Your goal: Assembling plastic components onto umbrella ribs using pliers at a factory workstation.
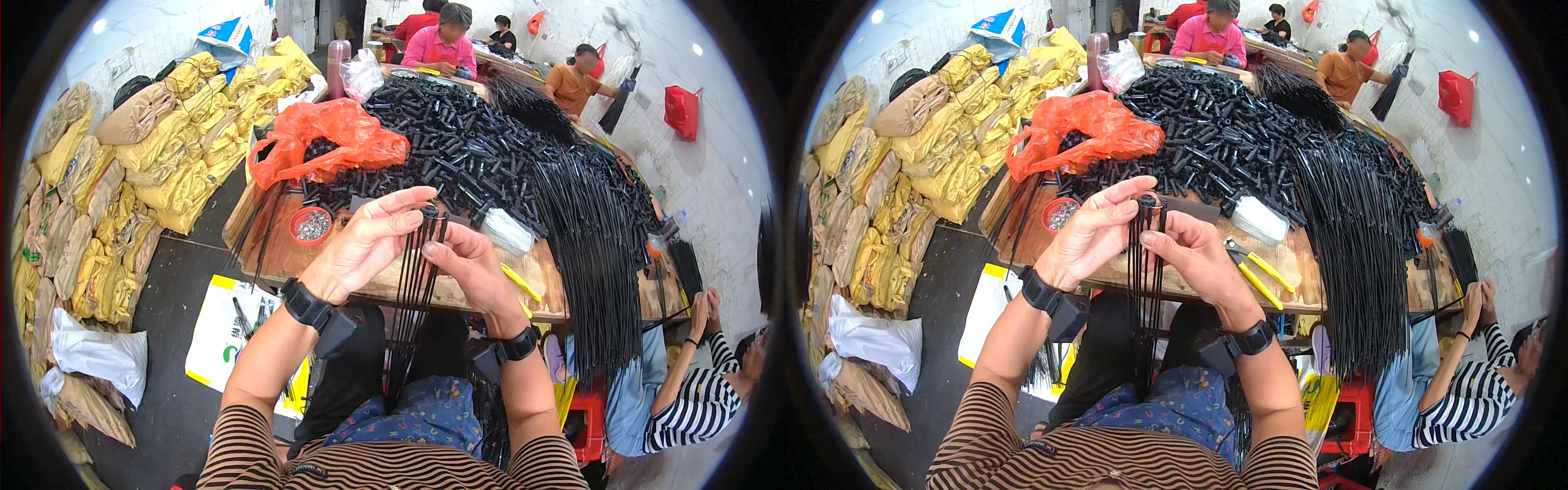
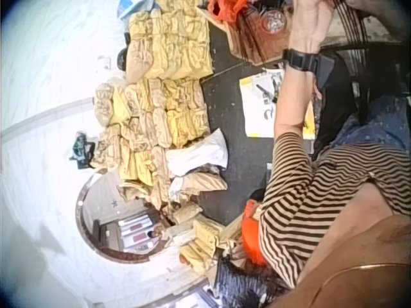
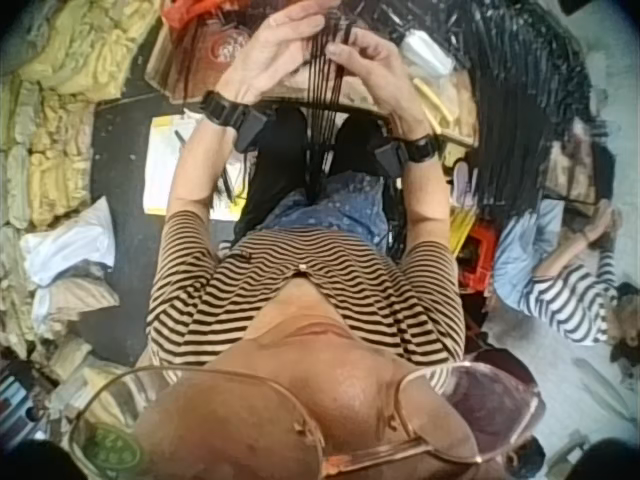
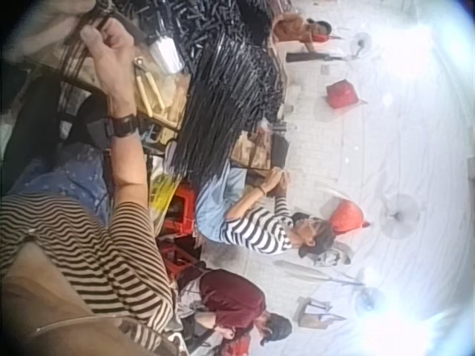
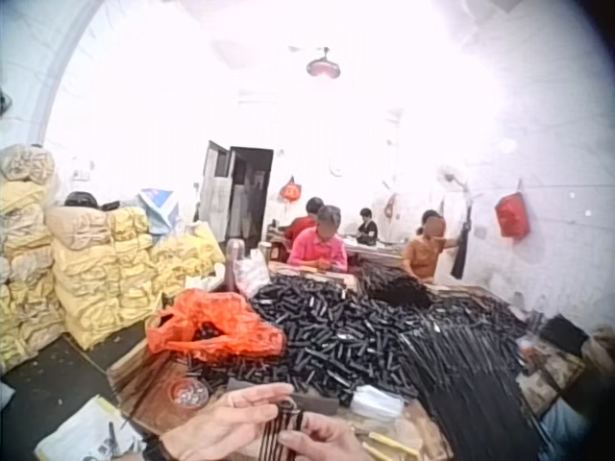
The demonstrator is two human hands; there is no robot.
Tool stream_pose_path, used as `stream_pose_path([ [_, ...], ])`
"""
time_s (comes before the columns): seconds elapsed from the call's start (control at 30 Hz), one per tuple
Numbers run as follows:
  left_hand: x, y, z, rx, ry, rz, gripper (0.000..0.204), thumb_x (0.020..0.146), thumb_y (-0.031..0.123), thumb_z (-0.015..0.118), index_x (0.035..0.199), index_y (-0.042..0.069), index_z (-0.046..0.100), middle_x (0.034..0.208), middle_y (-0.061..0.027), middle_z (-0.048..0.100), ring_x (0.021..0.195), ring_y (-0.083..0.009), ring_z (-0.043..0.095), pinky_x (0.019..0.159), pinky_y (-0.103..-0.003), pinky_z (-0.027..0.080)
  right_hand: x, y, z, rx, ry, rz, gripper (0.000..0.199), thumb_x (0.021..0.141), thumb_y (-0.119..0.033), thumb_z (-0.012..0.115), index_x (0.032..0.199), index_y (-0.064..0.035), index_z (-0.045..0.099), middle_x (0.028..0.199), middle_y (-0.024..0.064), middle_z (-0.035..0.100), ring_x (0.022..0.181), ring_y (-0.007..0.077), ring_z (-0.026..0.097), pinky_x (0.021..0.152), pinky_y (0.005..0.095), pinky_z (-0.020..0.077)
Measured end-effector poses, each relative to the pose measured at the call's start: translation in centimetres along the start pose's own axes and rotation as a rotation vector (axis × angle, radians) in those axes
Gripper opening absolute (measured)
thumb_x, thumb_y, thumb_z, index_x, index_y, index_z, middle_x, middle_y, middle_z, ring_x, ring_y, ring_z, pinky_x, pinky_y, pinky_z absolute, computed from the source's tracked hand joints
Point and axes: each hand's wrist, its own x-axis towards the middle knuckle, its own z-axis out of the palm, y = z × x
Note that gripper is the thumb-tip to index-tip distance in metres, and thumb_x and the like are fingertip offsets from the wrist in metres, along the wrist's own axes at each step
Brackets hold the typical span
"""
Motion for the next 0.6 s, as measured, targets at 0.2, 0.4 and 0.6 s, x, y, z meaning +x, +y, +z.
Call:
stream_pose_path([
  [0.2,0.3,-0.6,-0.5,-0.109,-0.123,0.005,0.054,0.088,0.007,0.063,0.137,0.002,0.042,0.111,-0.0089,0.063,0.103,-0.0185,0.06,0.094,-0.034,0.046,0.3,0.0,0.0,0.043,-0.042,0.02,0.012,0.093,-0.014,0.061,0.098,-0.0037,0.062,0.082,-0.0016,0.063,0.072,0.0047,0.057,0.066,0.0215,0.0463],
  [0.4,-0.4,1.2,0.3,0.583,0.153,0.084,0.035,0.09,0.011,0.064,0.122,0.0,0.059,0.104,-0.0053,0.067,0.096,-0.0097,0.06,0.088,-0.027,0.048,0.4,0.7,0.7,0.013,0.104,-0.005,0.015,0.092,-0.015,0.062,0.1,-0.0029,0.062,0.083,-0.0011,0.064,0.069,0.0043,0.057,0.063,0.0204,0.0463],
  [0.6,-0.2,3.4,3.2,1.077,0.163,0.051,0.028,0.084,0.009,0.07,0.11,-0.001,0.065,0.092,-0.0029,0.068,0.082,-0.0059,0.062,0.077,-0.022,0.051,0.2,0.4,0.6,-0.158,0.092,-0.025,0.014,0.094,-0.014,0.058,0.1,-0.0009,0.062,0.079,-0.0031,0.061,0.07,0.0029,0.056,0.064,0.0197,0.047],
])
